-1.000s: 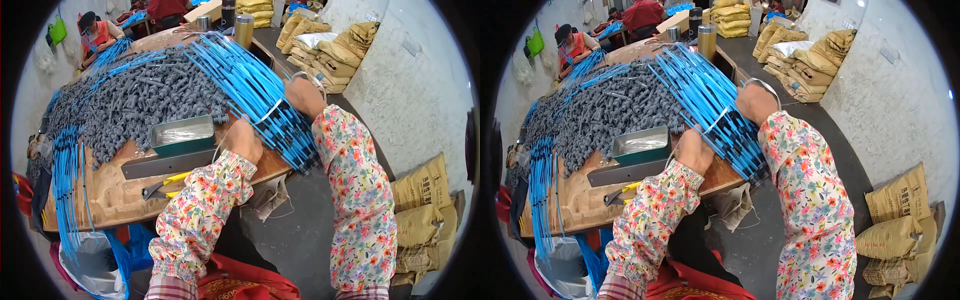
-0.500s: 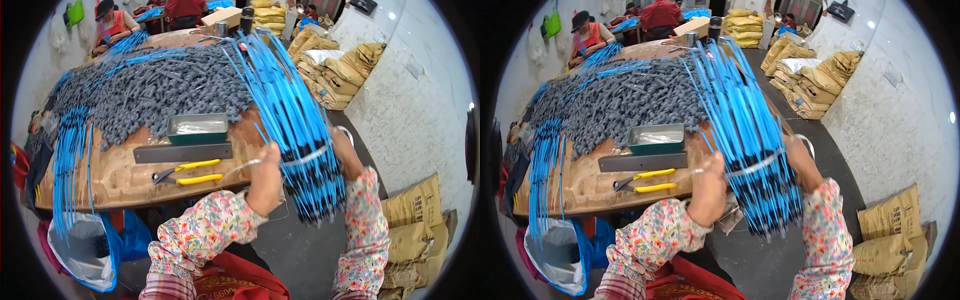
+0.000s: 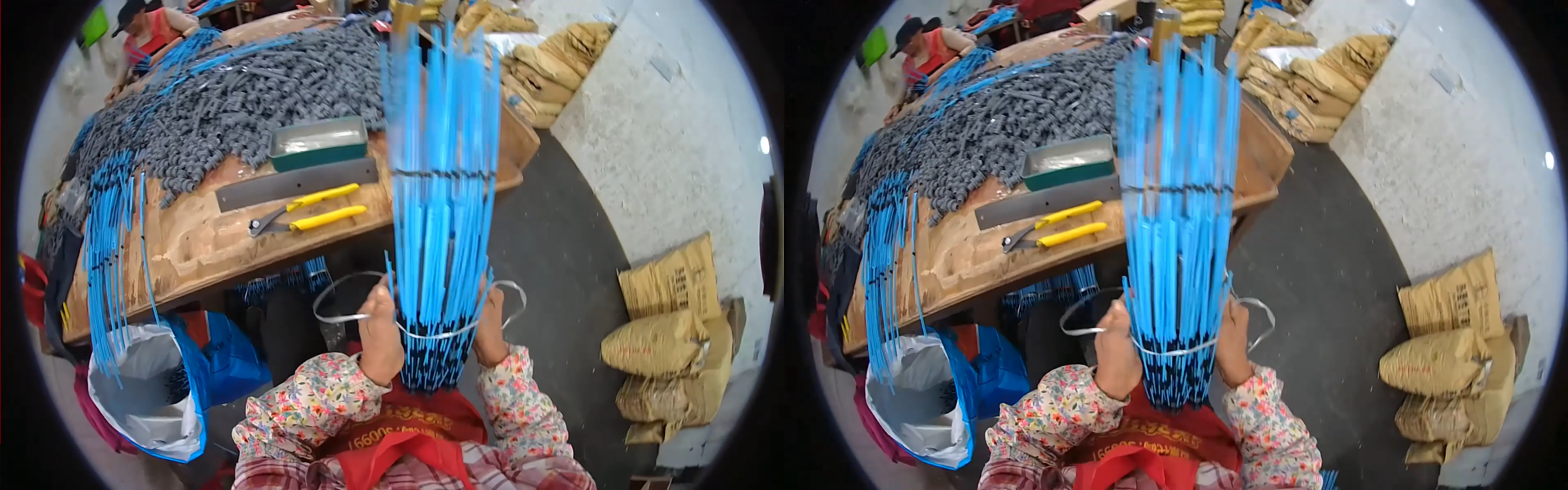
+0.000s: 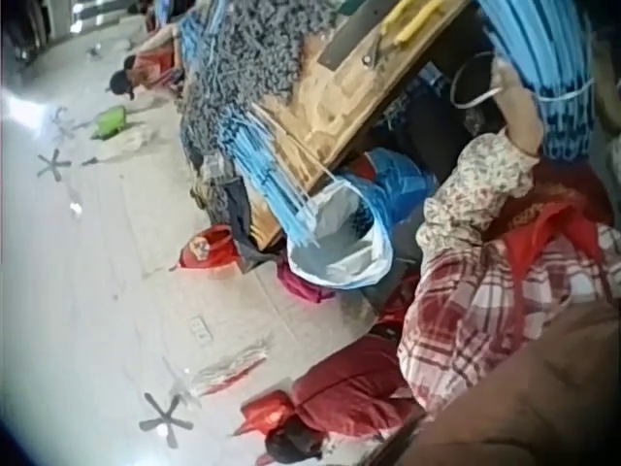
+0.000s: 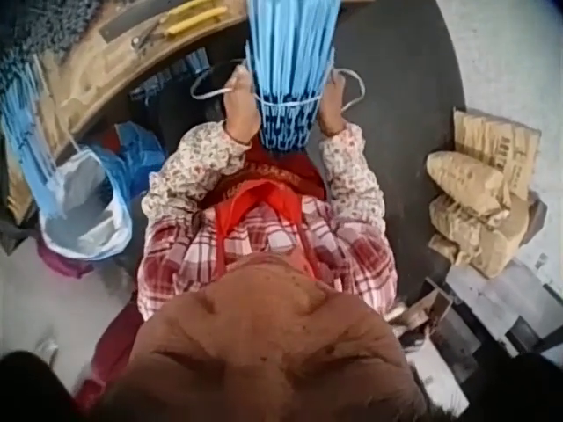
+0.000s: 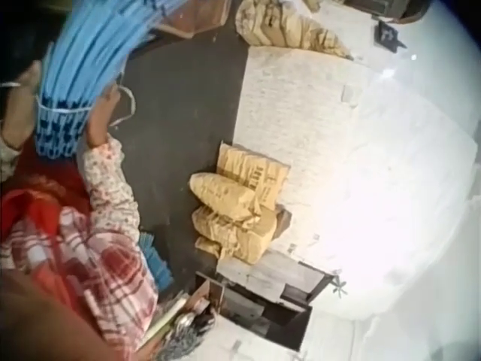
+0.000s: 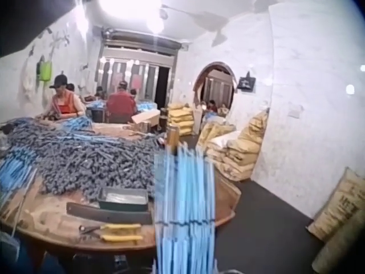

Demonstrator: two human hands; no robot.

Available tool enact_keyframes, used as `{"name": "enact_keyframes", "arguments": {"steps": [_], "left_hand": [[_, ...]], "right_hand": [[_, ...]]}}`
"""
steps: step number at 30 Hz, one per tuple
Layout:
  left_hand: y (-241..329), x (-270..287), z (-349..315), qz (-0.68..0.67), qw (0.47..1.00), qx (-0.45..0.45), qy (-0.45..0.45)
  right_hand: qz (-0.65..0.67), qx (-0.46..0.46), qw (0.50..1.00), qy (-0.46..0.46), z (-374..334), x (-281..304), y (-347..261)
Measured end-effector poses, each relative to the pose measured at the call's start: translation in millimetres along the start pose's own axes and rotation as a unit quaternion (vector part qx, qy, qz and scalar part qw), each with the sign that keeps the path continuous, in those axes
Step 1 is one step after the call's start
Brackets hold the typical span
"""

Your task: Assembling and trimming blue cables into plastic connectors and bundling them using a clear wire tie.

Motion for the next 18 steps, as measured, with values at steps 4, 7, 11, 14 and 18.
{"name": "enact_keyframes", "arguments": {"steps": [4,7,11,14,18], "left_hand": [[-8,25,3,0.002,0.999,-0.029,0.014],[-10,36,14,0.075,0.994,-0.034,0.066],[20,24,17,0.384,0.914,-0.131,0.022],[28,25,18,0.488,0.858,-0.158,0.000],[26,25,11,0.478,0.823,-0.295,0.081]], "right_hand": [[-0.128,0.044,0.991,-0.003,7,-12,-12],[-0.328,0.055,0.943,-0.024,12,-19,-30],[-0.381,0.146,0.907,0.101,5,-14,-40],[-0.222,0.173,0.959,0.027,12,-14,-16],[-0.001,0.078,0.997,-0.014,5,-24,-19]]}}
Point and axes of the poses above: each hand's wrist, its own z-axis towards the middle knuckle, its own x-axis out of the back of the hand, y = z × x, the point moved 5 cm from there along z, towards the middle knuckle, and after that the axes turned 2 degrees about -y, right-handed, at the moved point
